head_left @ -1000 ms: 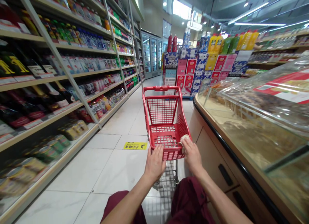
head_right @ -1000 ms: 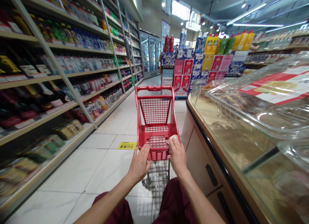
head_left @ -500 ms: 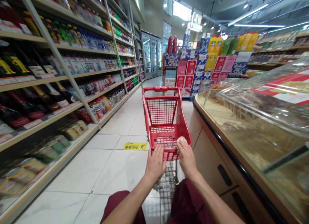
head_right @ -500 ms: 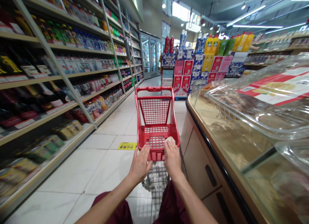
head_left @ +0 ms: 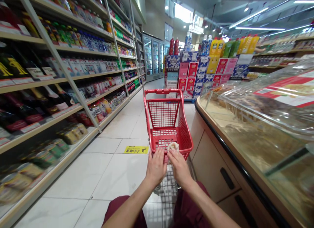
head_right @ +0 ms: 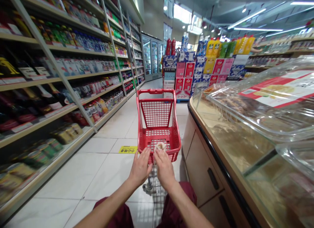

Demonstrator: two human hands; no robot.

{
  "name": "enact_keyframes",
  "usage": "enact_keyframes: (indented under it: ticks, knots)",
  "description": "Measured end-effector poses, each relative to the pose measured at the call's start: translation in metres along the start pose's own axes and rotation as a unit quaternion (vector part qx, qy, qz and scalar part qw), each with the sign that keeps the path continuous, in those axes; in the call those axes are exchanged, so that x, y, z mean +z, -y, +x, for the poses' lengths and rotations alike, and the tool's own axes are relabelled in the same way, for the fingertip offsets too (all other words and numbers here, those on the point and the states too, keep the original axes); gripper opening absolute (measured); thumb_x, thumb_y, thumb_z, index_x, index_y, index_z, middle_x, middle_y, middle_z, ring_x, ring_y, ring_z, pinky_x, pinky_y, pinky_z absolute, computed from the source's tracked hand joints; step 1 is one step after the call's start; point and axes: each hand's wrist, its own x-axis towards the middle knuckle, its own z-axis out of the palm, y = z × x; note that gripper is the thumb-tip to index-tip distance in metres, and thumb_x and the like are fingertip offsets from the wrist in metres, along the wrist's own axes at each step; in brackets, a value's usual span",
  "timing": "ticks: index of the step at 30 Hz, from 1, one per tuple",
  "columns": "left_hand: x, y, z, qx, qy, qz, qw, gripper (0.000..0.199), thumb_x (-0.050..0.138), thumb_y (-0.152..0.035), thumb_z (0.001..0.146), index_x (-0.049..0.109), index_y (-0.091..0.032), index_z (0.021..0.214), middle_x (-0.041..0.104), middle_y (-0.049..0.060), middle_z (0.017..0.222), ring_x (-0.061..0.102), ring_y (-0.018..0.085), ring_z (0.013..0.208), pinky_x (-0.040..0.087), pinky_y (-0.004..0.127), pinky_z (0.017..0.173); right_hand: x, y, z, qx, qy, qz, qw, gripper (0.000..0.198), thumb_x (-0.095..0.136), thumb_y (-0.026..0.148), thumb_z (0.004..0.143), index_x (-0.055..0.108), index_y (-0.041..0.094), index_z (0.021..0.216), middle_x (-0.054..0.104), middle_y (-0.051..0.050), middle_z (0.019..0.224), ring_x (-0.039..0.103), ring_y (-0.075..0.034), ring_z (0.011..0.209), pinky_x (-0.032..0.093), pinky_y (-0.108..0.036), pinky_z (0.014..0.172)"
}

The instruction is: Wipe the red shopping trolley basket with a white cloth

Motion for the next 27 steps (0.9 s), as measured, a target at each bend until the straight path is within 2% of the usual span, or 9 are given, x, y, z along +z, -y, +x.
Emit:
enact_keyframes:
  ticks: [2, 6, 7, 12, 17, 19, 23, 25, 27]
  knots:
    - [-0.001, 0.001, 0.000, -0.003, 0.008, -0.005, 1.000, 0.048, 0.039, -0.020, 0.075, 0.040, -0.010, 0.121, 0.049, 0.013, 0.123, 0.041, 0.024, 0.117, 0.026, 0.050, 0.098, -0.003, -0.002, 0.001, 0.007, 0.009, -0.005, 1.000, 0.052, 0.034, 0.002, 0.072, 0.050, 0.020, 0.118, 0.052, -0.007, 0.121, 0.042, -0.017, 0.116, 0.035, -0.040, 0.095]
    - [-0.002, 0.000, 0.001, 0.000, 0.016, -0.005, 1.000, 0.049, 0.040, -0.023, 0.075, 0.039, -0.008, 0.122, 0.048, 0.013, 0.125, 0.039, 0.024, 0.118, 0.026, 0.050, 0.099, -0.008, -0.014, 0.004, 0.115, -0.020, -0.065, 0.991, 0.050, 0.036, 0.002, 0.071, 0.052, 0.017, 0.116, 0.051, -0.011, 0.122, 0.043, -0.022, 0.115, 0.034, -0.044, 0.094]
    - [-0.002, -0.001, 0.001, 0.000, 0.015, -0.004, 1.000, 0.049, 0.040, -0.023, 0.075, 0.039, -0.008, 0.122, 0.048, 0.013, 0.125, 0.039, 0.024, 0.118, 0.026, 0.050, 0.099, -0.006, -0.013, 0.003, 0.112, -0.024, -0.065, 0.991, 0.049, 0.036, 0.003, 0.071, 0.052, 0.016, 0.116, 0.051, -0.011, 0.122, 0.042, -0.022, 0.116, 0.034, -0.043, 0.094]
    - [-0.001, -0.001, 0.001, -0.010, 0.019, -0.002, 1.000, 0.048, 0.040, -0.024, 0.076, 0.039, -0.008, 0.121, 0.048, 0.013, 0.125, 0.039, 0.024, 0.119, 0.026, 0.050, 0.099, 0.000, -0.007, 0.001, -0.007, 0.015, -0.022, 1.000, 0.049, 0.034, 0.003, 0.074, 0.050, 0.019, 0.118, 0.051, -0.008, 0.122, 0.040, -0.018, 0.117, 0.033, -0.040, 0.096]
    - [0.000, -0.003, 0.001, 0.001, 0.020, 0.000, 1.000, 0.050, 0.041, -0.024, 0.076, 0.037, -0.009, 0.123, 0.047, 0.013, 0.126, 0.038, 0.023, 0.119, 0.025, 0.049, 0.100, -0.016, -0.032, 0.007, 0.134, -0.007, -0.084, 0.987, 0.048, 0.037, 0.003, 0.071, 0.053, 0.016, 0.114, 0.051, -0.012, 0.121, 0.042, -0.023, 0.116, 0.035, -0.045, 0.092]
    - [0.000, -0.004, 0.001, 0.003, 0.016, 0.001, 1.000, 0.051, 0.042, -0.025, 0.075, 0.036, -0.009, 0.124, 0.047, 0.013, 0.126, 0.037, 0.024, 0.120, 0.026, 0.049, 0.100, -0.011, -0.023, 0.006, 0.109, -0.015, -0.071, 0.991, 0.047, 0.036, 0.003, 0.072, 0.053, 0.015, 0.114, 0.051, -0.013, 0.121, 0.041, -0.022, 0.116, 0.035, -0.043, 0.093]
    - [0.000, -0.004, 0.001, 0.004, 0.009, -0.002, 1.000, 0.051, 0.041, -0.023, 0.075, 0.038, -0.010, 0.124, 0.048, 0.014, 0.124, 0.039, 0.025, 0.119, 0.025, 0.050, 0.099, 0.004, 0.004, 0.002, -0.018, 0.006, -0.004, 1.000, 0.049, 0.035, 0.003, 0.074, 0.049, 0.018, 0.119, 0.051, -0.009, 0.122, 0.040, -0.017, 0.117, 0.035, -0.038, 0.095]
    - [-0.001, -0.003, 0.001, 0.009, 0.009, -0.001, 1.000, 0.050, 0.041, -0.022, 0.075, 0.038, -0.010, 0.123, 0.048, 0.013, 0.124, 0.039, 0.025, 0.118, 0.025, 0.051, 0.099, 0.000, -0.002, 0.004, -0.015, 0.018, -0.007, 1.000, 0.050, 0.036, 0.003, 0.074, 0.049, 0.019, 0.118, 0.050, -0.008, 0.123, 0.041, -0.017, 0.117, 0.035, -0.040, 0.095]
    - [-0.001, -0.002, 0.001, 0.012, 0.010, 0.001, 1.000, 0.050, 0.040, -0.023, 0.075, 0.038, -0.010, 0.123, 0.048, 0.013, 0.124, 0.039, 0.025, 0.118, 0.026, 0.051, 0.099, -0.007, -0.017, 0.007, 0.048, 0.013, -0.037, 0.998, 0.049, 0.037, 0.004, 0.073, 0.050, 0.019, 0.118, 0.050, -0.010, 0.123, 0.042, -0.020, 0.116, 0.035, -0.043, 0.094]
